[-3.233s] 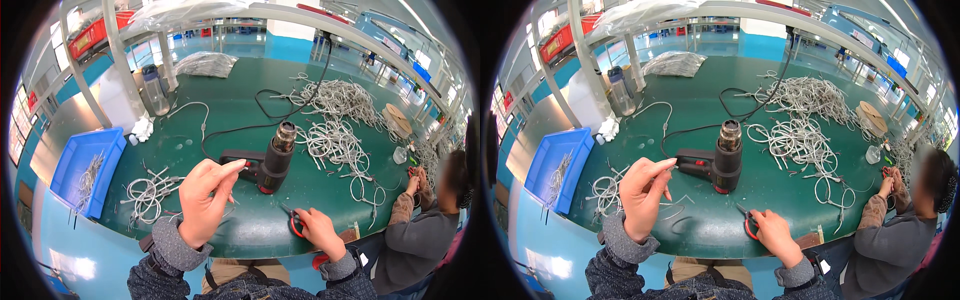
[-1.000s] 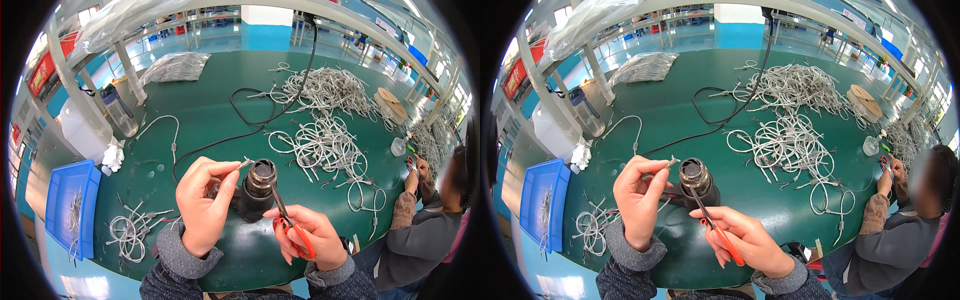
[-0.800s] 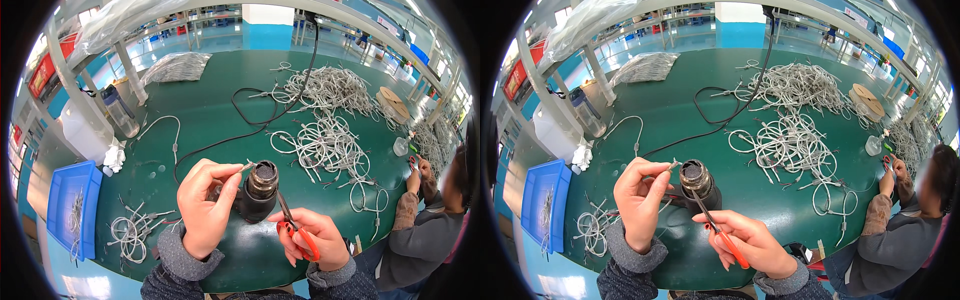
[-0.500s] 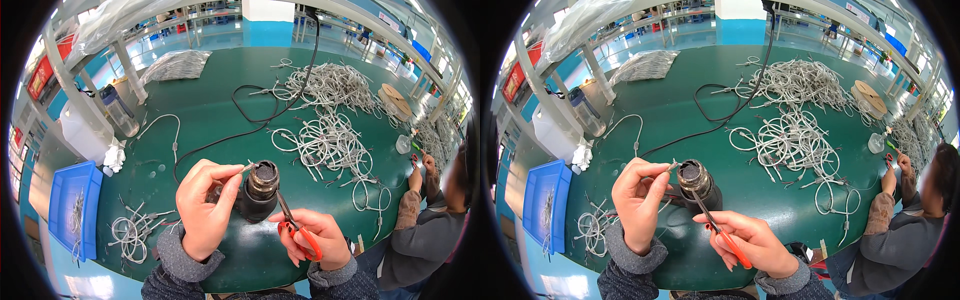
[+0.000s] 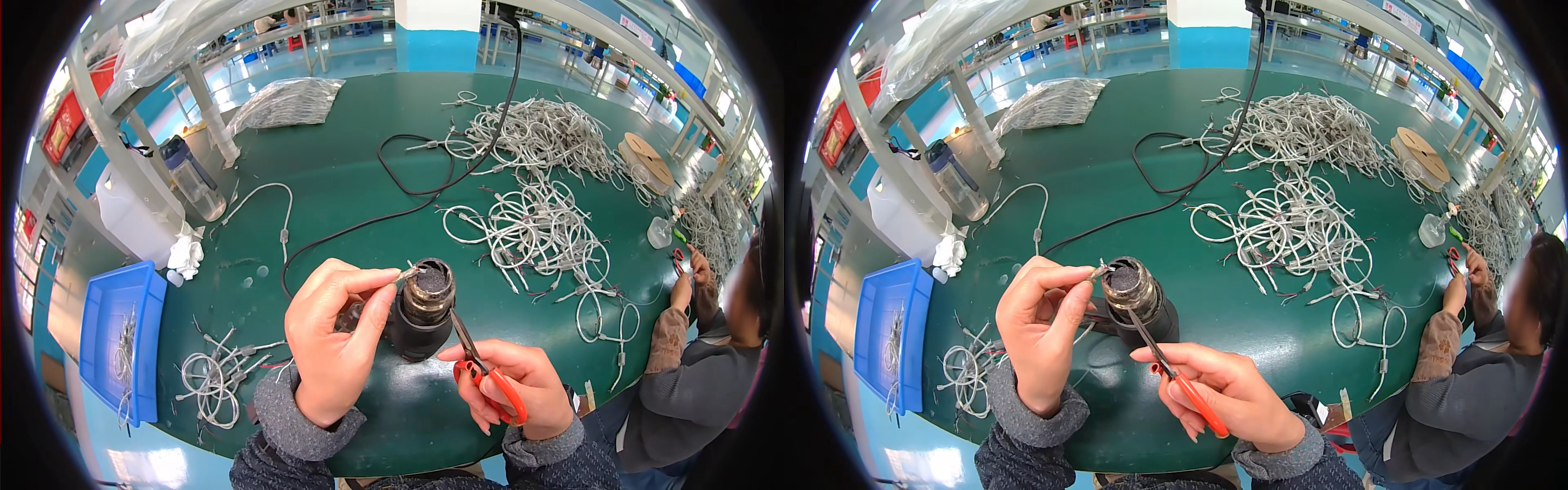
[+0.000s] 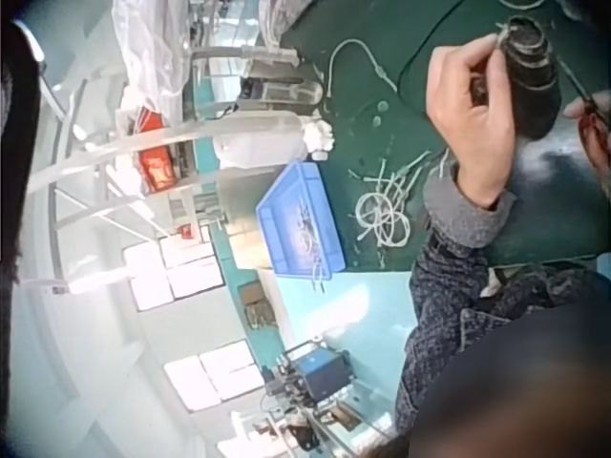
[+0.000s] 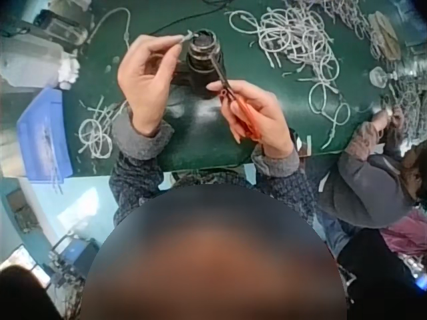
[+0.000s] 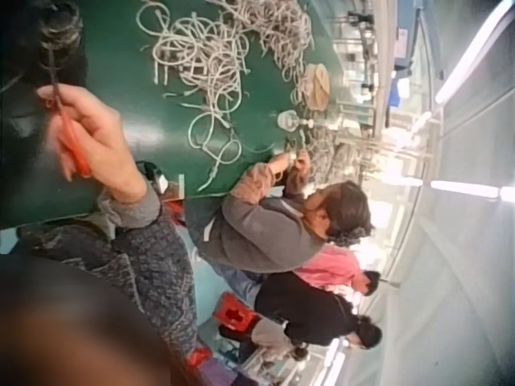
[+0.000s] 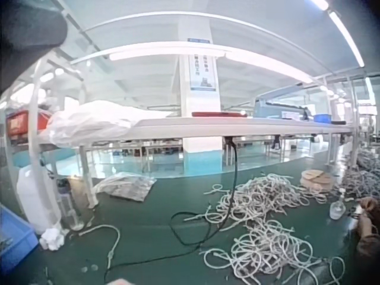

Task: The person is assembling electronic cables by preparing wires and applying heat-shrink tubing using a heat gun.

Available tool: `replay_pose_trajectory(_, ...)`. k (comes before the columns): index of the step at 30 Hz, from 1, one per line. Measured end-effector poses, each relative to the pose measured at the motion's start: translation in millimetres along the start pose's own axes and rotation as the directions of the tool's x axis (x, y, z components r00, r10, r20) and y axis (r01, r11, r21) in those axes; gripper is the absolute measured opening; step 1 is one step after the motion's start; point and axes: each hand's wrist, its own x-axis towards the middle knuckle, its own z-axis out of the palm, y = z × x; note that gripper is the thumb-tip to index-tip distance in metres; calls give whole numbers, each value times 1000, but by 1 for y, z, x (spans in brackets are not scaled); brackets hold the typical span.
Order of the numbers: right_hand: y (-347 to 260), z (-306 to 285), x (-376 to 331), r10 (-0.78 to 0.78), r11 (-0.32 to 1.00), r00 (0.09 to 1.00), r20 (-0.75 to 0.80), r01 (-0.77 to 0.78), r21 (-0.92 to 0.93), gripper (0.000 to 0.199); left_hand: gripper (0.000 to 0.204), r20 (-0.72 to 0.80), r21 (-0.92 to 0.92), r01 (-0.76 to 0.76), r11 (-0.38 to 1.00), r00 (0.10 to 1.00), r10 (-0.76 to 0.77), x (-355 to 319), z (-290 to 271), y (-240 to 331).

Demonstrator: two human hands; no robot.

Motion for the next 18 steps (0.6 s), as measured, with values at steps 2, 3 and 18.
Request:
replay_pose_trajectory(2, 0, 0, 0, 6, 1000, 1000, -6, -6, -4, 39, 13, 62, 23, -12, 1000, 998, 11, 0, -3, -2)
replay_pose_trajectory(3, -1, 0, -1, 6, 1000, 1000, -7, -6, -5, 39, 11, 94, 34, -19, 999, 995, 16, 0, -4, -2)
replay_pose_trajectory(18, 4, 18, 0, -157, 943, 988, -3, 149, -297, 36, 20, 3, -41, -29, 999, 1000, 29, -11, -7, 25)
